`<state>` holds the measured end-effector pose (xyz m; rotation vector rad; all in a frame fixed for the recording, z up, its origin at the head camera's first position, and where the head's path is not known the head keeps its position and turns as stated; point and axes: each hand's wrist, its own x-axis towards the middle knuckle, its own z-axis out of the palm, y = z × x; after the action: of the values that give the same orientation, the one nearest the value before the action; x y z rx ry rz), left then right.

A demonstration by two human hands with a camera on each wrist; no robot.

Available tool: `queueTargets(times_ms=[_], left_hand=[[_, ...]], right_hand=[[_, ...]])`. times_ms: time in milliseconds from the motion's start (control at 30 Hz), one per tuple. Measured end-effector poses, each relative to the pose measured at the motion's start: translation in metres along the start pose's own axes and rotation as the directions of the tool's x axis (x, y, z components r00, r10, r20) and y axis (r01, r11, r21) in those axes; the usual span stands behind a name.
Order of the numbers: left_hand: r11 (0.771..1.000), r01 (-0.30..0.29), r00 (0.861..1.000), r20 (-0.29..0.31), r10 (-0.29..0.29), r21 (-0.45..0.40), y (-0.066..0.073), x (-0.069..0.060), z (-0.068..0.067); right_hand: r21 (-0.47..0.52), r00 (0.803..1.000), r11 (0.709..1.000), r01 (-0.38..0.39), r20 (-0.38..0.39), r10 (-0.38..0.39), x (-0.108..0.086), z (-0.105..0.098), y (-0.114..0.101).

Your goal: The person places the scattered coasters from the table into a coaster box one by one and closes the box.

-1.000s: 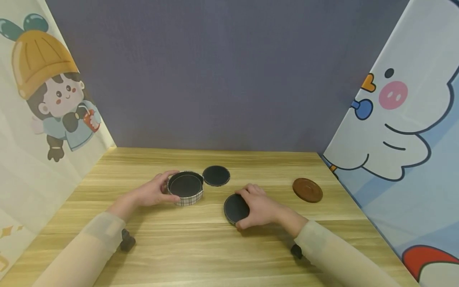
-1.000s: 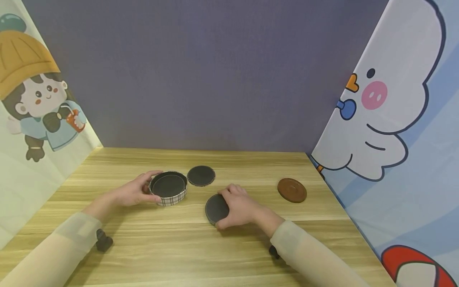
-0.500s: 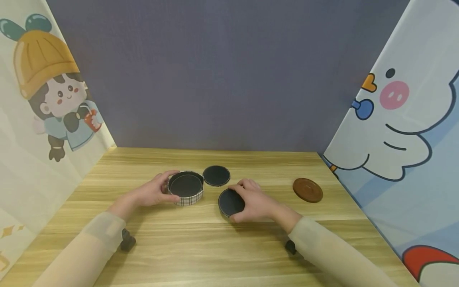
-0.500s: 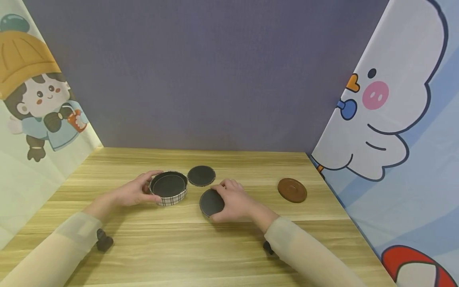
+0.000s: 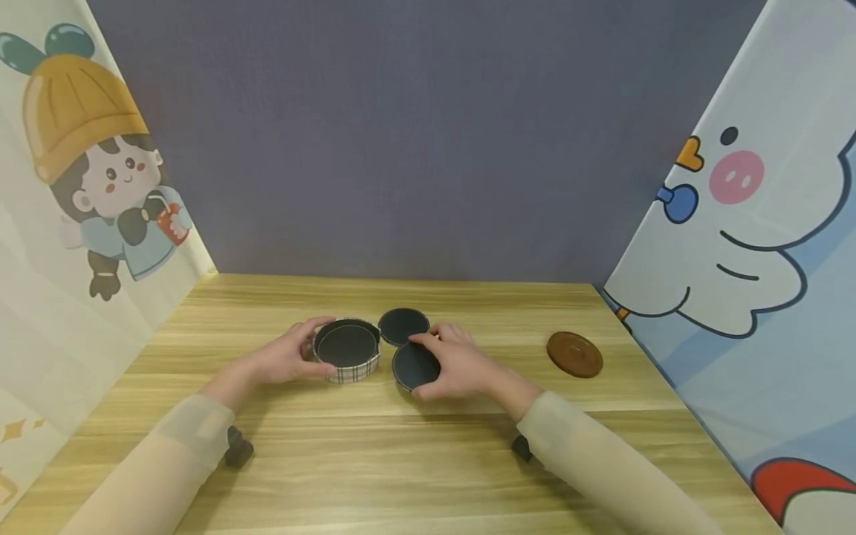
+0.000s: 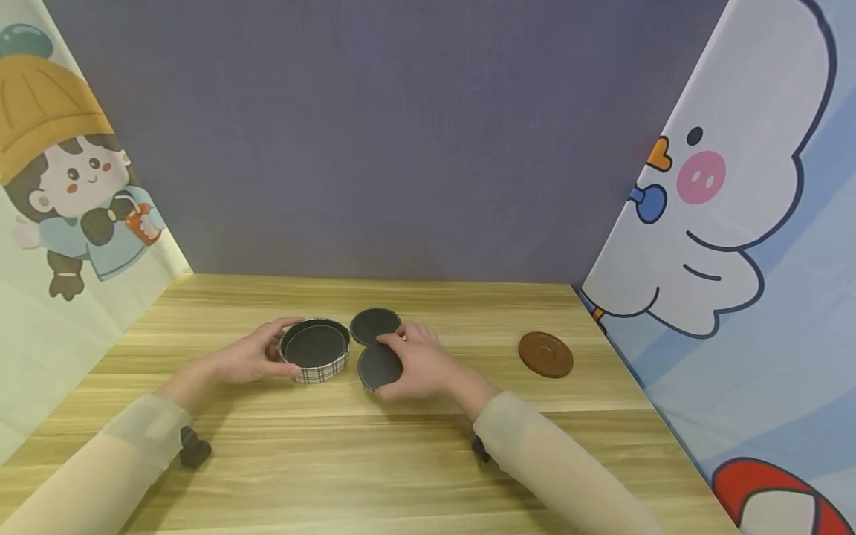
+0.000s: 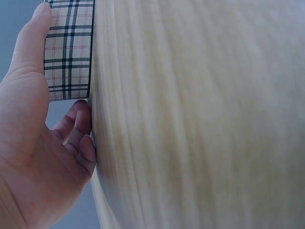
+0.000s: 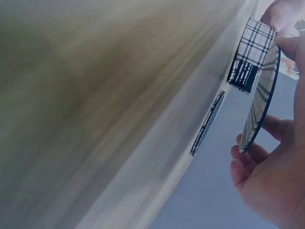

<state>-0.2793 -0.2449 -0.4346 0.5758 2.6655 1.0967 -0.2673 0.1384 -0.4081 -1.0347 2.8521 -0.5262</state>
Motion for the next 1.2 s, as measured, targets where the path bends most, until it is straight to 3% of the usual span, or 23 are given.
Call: queueTargets(times_ms=[1200], left_hand=[[1.000, 0.017, 1.000, -0.004, -0.017, -0.019, 0.001, -0.001, 0.000]], right_hand=[[-0.038, 0.997, 0.999, 0.023, -0.078, -0.026, 0.060, -0.005, -0.028]])
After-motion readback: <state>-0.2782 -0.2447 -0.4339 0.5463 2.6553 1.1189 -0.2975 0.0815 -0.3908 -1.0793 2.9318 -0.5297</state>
